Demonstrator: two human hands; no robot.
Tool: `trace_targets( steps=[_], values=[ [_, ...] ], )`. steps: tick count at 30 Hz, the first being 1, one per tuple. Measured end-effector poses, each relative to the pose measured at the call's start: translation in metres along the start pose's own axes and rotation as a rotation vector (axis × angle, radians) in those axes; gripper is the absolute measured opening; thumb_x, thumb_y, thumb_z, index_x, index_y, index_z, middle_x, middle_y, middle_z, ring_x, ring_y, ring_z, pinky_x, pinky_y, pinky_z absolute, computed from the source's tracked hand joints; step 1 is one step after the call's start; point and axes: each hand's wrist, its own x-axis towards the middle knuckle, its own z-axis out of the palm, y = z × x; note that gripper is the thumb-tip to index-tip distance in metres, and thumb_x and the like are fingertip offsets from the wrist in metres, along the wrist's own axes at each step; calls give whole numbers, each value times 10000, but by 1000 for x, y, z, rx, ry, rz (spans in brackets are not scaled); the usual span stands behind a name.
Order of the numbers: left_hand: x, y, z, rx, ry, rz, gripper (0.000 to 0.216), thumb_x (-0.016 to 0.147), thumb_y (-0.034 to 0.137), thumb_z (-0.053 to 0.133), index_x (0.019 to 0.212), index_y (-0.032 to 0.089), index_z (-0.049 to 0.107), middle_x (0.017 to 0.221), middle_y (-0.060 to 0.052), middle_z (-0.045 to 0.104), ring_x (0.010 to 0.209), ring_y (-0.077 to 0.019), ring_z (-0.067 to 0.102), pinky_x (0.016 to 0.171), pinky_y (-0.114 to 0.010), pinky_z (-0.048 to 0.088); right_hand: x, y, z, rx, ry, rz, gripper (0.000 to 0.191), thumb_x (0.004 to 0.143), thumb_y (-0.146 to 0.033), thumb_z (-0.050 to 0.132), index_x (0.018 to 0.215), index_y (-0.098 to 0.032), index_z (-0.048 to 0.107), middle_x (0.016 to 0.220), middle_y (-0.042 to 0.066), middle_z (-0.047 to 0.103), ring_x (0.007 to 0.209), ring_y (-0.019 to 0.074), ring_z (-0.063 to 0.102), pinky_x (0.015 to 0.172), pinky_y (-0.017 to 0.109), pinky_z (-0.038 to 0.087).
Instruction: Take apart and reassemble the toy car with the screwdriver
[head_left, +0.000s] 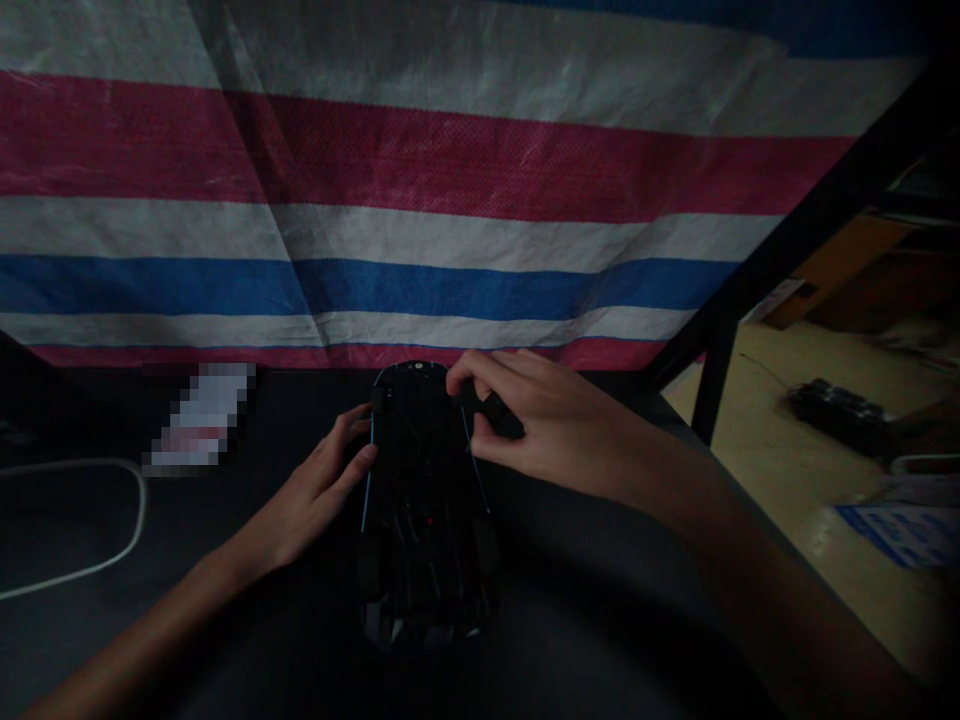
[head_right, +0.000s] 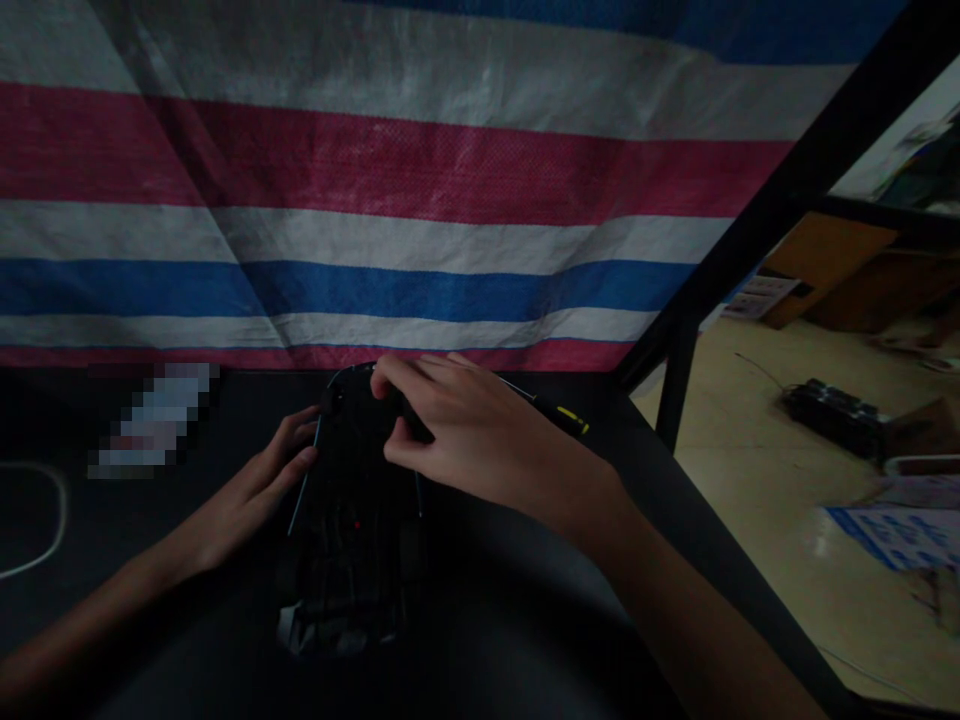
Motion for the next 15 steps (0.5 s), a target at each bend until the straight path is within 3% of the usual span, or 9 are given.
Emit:
trace_targets(
  steps=[2, 5, 8, 10, 15],
  values=[
    [0, 1, 0, 3, -1, 10, 697, 1049, 642, 372, 1623, 259, 274, 1672, -128, 429, 1514, -352, 434, 1252, -585, 333, -1, -1, -2, -9, -10, -15, 265, 896, -123, 620, 1150, -199, 628, 1102, 34, 710, 989, 177, 644, 865, 296, 422],
    [1, 1, 0, 15, 2, 34, 685, 1051, 633, 375, 1616, 255, 286, 1666, -133, 437, 1505, -355, 447, 1249, -588, 338, -1, 1, -2, -51, -32, 69, 133, 1015, -241, 562, 1091, -210, 667, 938, 16, 725, 822, 164, 649, 749, 302, 398],
    [1, 0, -1, 26, 9, 49, 676, 1055, 622, 380, 1617, 258, 289, 1648, -131, 466, 1499, -358, 458, 1244, -588, 350, -2, 5, 0, -36, -66, 96, 172, 1061, -258, 506, 1054, -203, 669, 819, -5, 692, 705, 143, 615, 685, 303, 363],
    [1, -1, -1, 26, 9, 54, 660, 1058, 615, 384, 1613, 270, 299, 1645, -125, 472, 1493, -359, 467, 1239, -586, 360, -3, 6, 1, -16, -52, 56, 120, 1009, -198, 552, 1079, -203, 650, 883, 2, 697, 771, 151, 623, 728, 302, 379],
    [1, -3, -1, 16, -7, 55, 641, 1067, 597, 385, 1622, 298, 275, 1668, -108, 438, 1499, -344, 458, 1250, -582, 343, -4, 1, -1, 21, -14, 48, 302, 875, -111, 602, 1156, -221, 601, 1111, 18, 696, 1001, 181, 628, 902, 321, 397]
  ],
)
